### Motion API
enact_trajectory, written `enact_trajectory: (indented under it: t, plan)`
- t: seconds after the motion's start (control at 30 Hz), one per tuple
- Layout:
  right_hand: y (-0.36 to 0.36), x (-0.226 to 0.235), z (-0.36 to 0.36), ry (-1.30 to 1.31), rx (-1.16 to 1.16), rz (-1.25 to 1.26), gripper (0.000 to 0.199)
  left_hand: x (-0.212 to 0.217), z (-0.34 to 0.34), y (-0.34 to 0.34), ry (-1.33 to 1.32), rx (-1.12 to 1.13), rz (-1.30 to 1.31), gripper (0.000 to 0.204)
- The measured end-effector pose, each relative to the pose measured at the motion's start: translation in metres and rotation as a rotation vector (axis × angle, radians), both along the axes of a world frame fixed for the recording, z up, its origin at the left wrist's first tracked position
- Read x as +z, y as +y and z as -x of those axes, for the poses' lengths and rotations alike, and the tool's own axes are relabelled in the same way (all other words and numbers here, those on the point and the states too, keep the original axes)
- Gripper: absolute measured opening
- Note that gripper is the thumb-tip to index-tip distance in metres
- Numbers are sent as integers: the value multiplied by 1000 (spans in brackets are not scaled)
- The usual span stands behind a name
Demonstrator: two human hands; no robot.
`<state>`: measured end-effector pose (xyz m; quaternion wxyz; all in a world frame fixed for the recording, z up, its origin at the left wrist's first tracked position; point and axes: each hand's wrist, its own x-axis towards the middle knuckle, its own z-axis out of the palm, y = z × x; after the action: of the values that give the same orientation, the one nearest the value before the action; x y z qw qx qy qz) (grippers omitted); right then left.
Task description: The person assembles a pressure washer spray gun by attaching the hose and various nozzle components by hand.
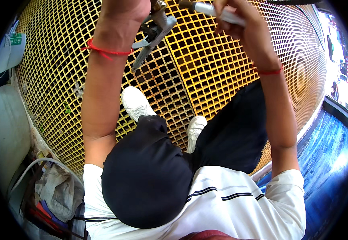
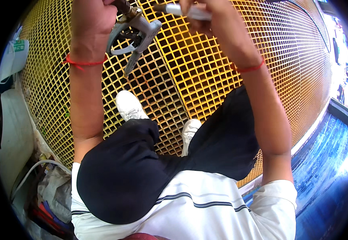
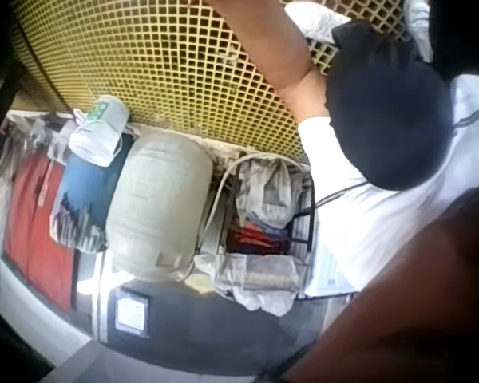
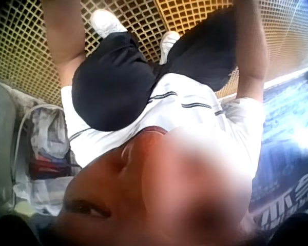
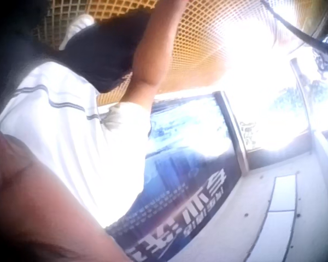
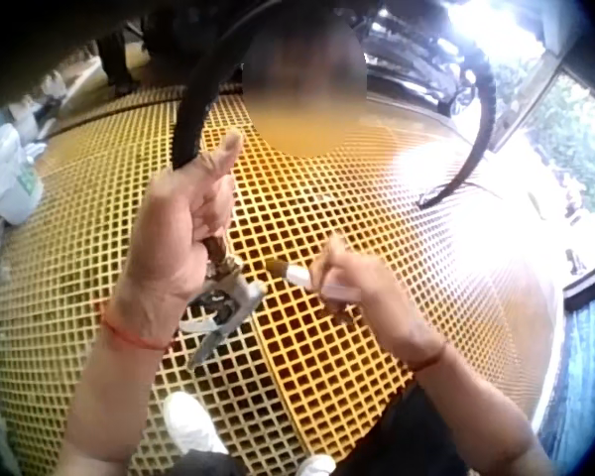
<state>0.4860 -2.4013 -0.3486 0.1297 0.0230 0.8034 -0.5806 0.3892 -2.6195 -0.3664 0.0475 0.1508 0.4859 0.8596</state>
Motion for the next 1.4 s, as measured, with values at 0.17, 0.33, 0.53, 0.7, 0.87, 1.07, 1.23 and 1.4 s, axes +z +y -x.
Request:
enact_trajectory:
  t: [0.17,0.33,0.53,0.7,0.87,1.07,1.23,1.4]
  plan:
    - [9,-121,-8,14,146,-636,35,5,-1,-8,81,-10,53,33]
    - [56,-224,-38,-131,259,-962,35,-3,0,-14,194,-17,46,47]
    - [-2,-212,-40,-77,205,-858,87,12,2,-18,79,79,88,47]
    - [-142,-164,-58,34,-60,-236,146,99,0,2,-36,127,174,48]
    - [-184,-132,-40,246,-519,58,137,126,28,39,-10,83,209,52]
    - [-170,-49,-22,606,-700,-239,127,150,0,58,-42,131,239,52]
    - [-147,-82,-21,700,-689,-282,99,147,-32,66,43,1,325,56]
    - [-132,-95,-31,761,-463,-77,95,128,-30,38,47,-33,355,58]
